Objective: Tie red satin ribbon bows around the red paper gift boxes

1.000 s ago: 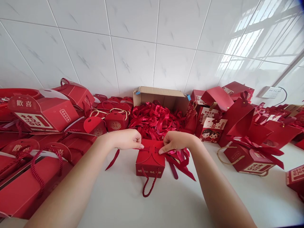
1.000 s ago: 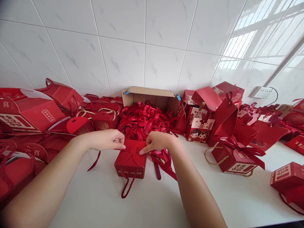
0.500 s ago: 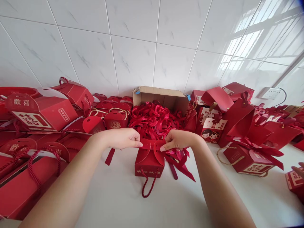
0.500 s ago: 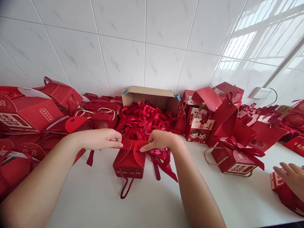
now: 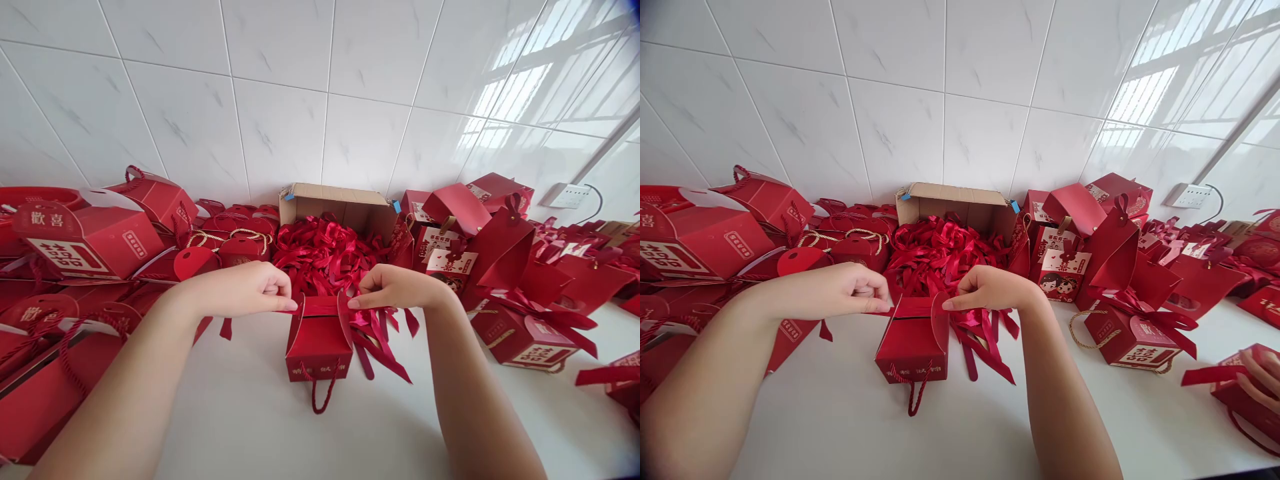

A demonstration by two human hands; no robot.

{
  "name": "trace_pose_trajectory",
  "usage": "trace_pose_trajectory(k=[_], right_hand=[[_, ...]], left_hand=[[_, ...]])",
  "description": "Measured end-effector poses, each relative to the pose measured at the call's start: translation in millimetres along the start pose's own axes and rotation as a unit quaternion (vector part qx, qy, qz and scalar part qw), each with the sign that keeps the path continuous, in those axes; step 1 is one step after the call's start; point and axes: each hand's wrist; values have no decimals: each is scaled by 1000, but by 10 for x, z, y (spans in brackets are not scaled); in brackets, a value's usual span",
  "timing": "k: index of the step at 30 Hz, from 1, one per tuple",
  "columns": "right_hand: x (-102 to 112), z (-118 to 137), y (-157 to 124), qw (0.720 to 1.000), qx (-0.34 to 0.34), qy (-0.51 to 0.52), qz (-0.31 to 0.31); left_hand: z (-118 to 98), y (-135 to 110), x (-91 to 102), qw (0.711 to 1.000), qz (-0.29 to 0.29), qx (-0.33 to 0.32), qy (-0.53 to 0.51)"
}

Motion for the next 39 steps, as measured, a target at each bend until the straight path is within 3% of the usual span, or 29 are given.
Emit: trace_pose_trajectory(k=[3,13,18,22,26,29,34,39], right_hand=[[39,-25,-59,1000,24,16,-1],[117,-105,-179,1000,12,14,8],[179,-156,-280,991,110,78,3],[193,-181,-326,963,204,165,-58],[148,-130,-285,927,212,279,-135],[93,-63,-206,896,220,354,-152],[-18,55,-79,848,262,423,-183],[-71,152,-58,828,290,426,-219]], left_hand=[[-7,-42,34,1000,6,13,16],[65,-202,147,999,4,6,37],[152,-318,230,996,-62,-61,31],[150,-446,314,986,-102,-130,-21],[103,-528,343,967,-128,-207,-81],[63,-540,311,952,-161,-222,-137],[-12,-496,222,884,-223,-290,-290],[-59,-433,179,855,-194,-320,-360]])
Point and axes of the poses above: each hand's wrist, its own y-axis towards the middle knuckle, its own x-axis out of the back of the hand, z = x × y, and after that the axes turned 6 degrees about -y, right-handed
